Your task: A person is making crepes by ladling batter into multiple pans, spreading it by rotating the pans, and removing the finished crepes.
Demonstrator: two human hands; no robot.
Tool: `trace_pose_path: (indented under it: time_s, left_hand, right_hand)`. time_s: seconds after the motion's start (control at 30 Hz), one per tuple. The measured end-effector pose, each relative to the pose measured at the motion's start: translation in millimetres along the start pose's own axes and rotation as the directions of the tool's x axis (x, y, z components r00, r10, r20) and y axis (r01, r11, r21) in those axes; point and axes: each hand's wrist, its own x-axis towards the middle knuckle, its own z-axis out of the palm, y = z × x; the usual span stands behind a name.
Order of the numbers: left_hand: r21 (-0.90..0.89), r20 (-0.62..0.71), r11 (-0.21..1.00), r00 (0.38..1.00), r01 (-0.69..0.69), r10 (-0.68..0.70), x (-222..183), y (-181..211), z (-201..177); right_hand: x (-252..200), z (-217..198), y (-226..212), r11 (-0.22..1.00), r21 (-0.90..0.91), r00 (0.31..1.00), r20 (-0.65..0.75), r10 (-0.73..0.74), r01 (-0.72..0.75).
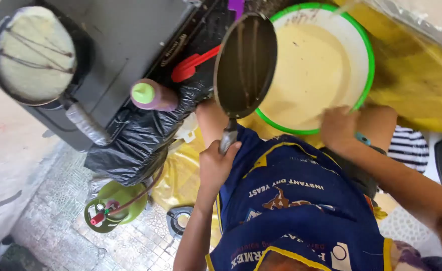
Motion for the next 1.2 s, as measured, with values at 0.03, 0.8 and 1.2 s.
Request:
trace_pose_path:
  time_s: [0.03,0.8,1.2]
  left_hand:
    - [0.023,0.075,0.998,0.996,0.051,-0.053,6.0,2.4,12.5]
    - [0.403,0.309,0.885,0.945,-0.232,0.107,85.0,45.5,69.4]
    - [-0.313,0.556,0.843,0.804,0.437,-0.211,86.1,88.5,40.6]
  right_hand:
    - [-16.2,11.6,21.5,0.993,0.089,0.981,0.186,0.061,-0.078]
    - [-82.7,-112.7,201.0,0.926,0.223,0.933,0.269,0.241,-0.304]
    - [-88.3,-122.3,157.3,0.982,0.072,0.81,-0.556,0.187,-0.177]
